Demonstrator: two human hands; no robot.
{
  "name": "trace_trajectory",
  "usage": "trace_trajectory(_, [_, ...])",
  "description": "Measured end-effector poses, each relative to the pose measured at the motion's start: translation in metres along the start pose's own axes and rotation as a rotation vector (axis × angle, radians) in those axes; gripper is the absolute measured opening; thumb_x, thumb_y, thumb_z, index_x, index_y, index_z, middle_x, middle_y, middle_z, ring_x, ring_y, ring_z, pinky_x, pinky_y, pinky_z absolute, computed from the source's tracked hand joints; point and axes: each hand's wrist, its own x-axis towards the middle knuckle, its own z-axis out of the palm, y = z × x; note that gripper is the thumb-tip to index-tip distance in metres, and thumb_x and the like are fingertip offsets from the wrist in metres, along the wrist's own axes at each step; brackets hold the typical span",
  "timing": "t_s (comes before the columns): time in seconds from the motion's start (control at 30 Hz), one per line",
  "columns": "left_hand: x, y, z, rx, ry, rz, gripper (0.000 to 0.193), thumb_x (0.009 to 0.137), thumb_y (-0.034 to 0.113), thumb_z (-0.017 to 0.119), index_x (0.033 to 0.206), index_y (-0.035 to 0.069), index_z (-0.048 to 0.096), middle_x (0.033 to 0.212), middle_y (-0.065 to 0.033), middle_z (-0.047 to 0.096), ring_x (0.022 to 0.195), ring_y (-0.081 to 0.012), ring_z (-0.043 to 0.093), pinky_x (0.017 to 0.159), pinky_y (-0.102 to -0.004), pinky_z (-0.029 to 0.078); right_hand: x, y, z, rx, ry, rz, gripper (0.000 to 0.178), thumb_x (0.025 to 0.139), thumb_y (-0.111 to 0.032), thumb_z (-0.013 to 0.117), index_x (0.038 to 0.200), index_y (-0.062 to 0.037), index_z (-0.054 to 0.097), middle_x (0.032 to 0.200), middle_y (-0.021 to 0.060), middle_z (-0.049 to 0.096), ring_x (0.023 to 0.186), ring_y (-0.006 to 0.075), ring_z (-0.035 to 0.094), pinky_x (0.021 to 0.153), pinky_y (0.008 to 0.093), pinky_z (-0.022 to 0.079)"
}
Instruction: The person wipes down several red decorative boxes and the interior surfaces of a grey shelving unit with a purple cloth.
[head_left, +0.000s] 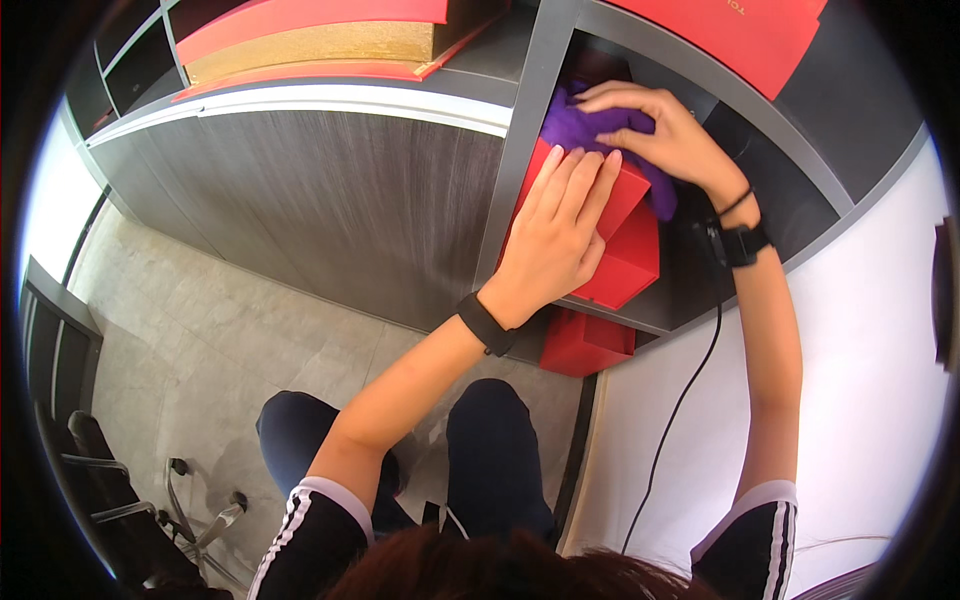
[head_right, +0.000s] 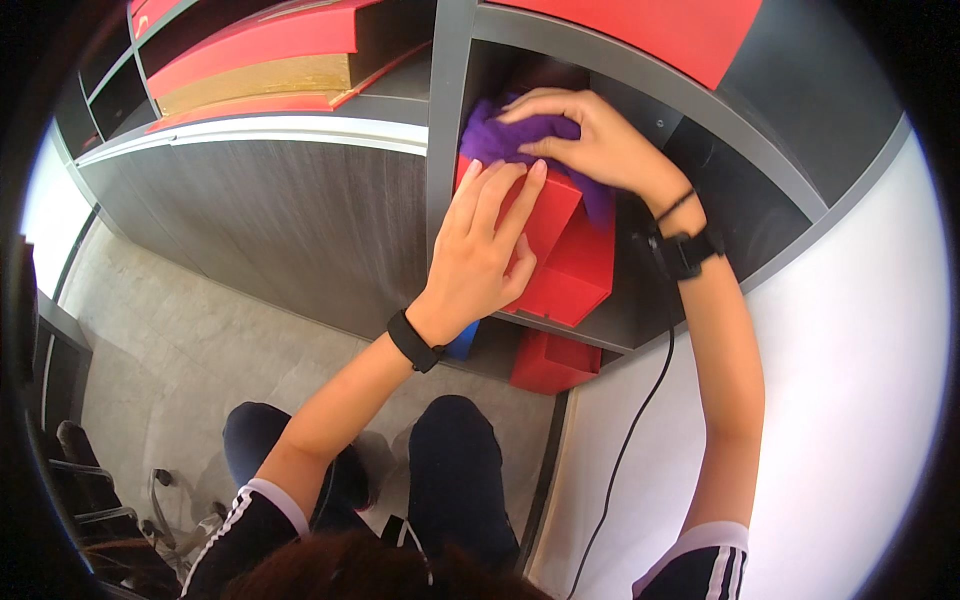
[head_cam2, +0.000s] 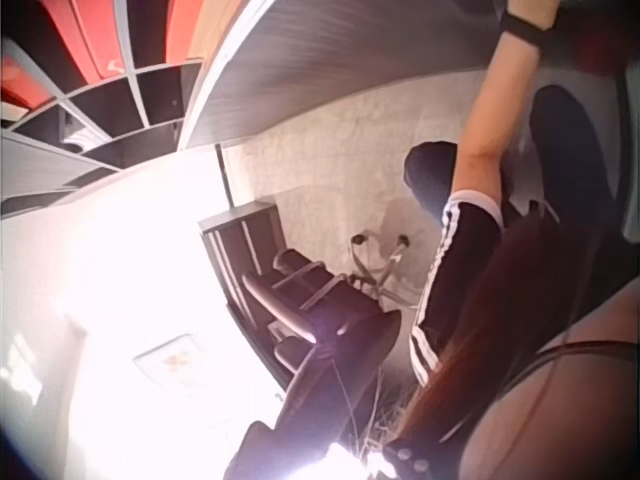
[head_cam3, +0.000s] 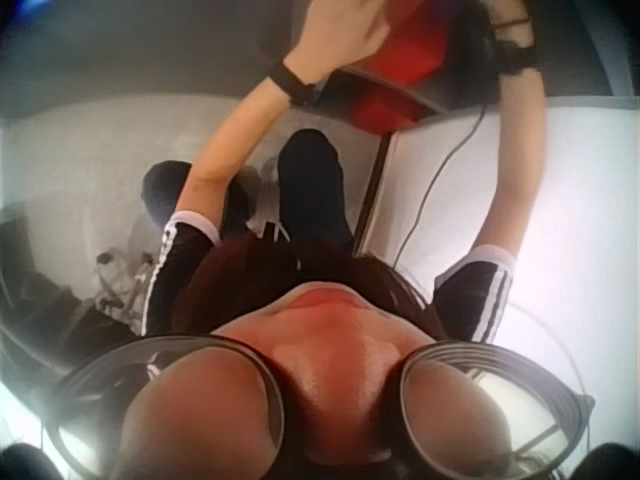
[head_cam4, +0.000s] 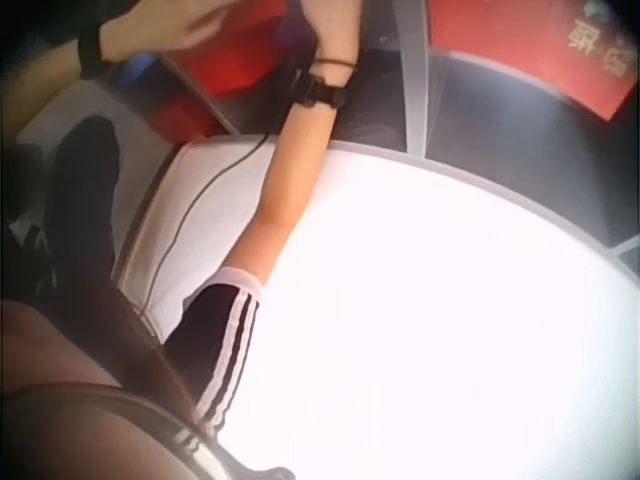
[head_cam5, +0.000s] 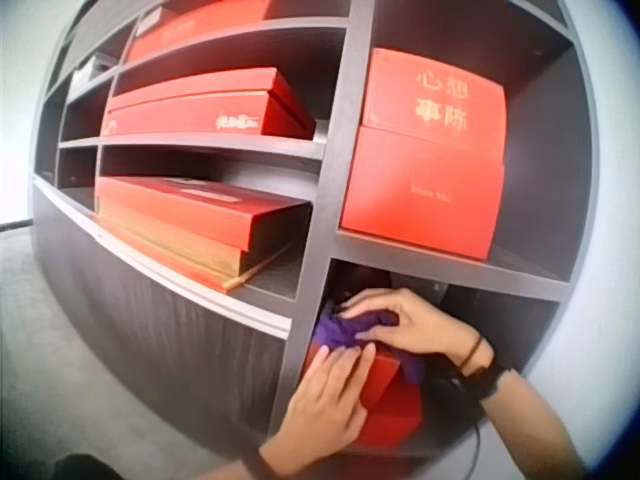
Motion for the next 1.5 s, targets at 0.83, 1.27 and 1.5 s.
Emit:
trace_trajectory(0.83, [0.009, -0.005, -0.012, 0.073, -0.026, 0.082, 0.061, 0.065, 0.003, 0.06, 0.127, 0.003, 0.056, 0.122, -0.0121, 0.049, 0.116, -0.0354, 0.043, 0.1, -0.0475, 0.039, -0.015, -0.003, -0.009, 0.056, -0.024, 0.05, 0.035, 0.082, -0.007, 0.069, 0.117, -0.0024, 0.065, 0.121, 0.0116, 0.064, 0.118, 0.0235, 0.056, 0.107, 0.0368, 0.038])
trace_trajectory(1.27, [0.022, -0.016, 0.023, -0.175, 0.202, 0.035, 0.041, 0.062, 0.003, 0.061, 0.103, 0.002, 0.063, 0.107, -0.0089, 0.064, 0.099, -0.03, 0.059, 0.096, -0.0429, 0.043, 0.005, 0.086, -0.013, -0.105, 0.166, 0.194, 0.034, 0.088, -0.015, 0.067, 0.12, -0.0046, 0.062, 0.125, 0.0068, 0.063, 0.12, 0.0178, 0.054, 0.108, 0.0324, 0.035])
trace_trajectory(1.5, [0.021, -0.02, 0.034, -0.172, 0.294, 0.018, 0.035, 0.059, 0.001, 0.059, 0.094, 0.003, 0.066, 0.1, -0.0077, 0.067, 0.095, -0.0281, 0.06, 0.092, -0.0412, 0.045, 0.026, 0.148, -0.027, -0.28, 0.191, 0.108, 0.034, 0.088, -0.02, 0.068, 0.121, -0.0101, 0.063, 0.121, 0.0063, 0.064, 0.118, 0.0183, 0.055, 0.106, 0.0327, 0.037])
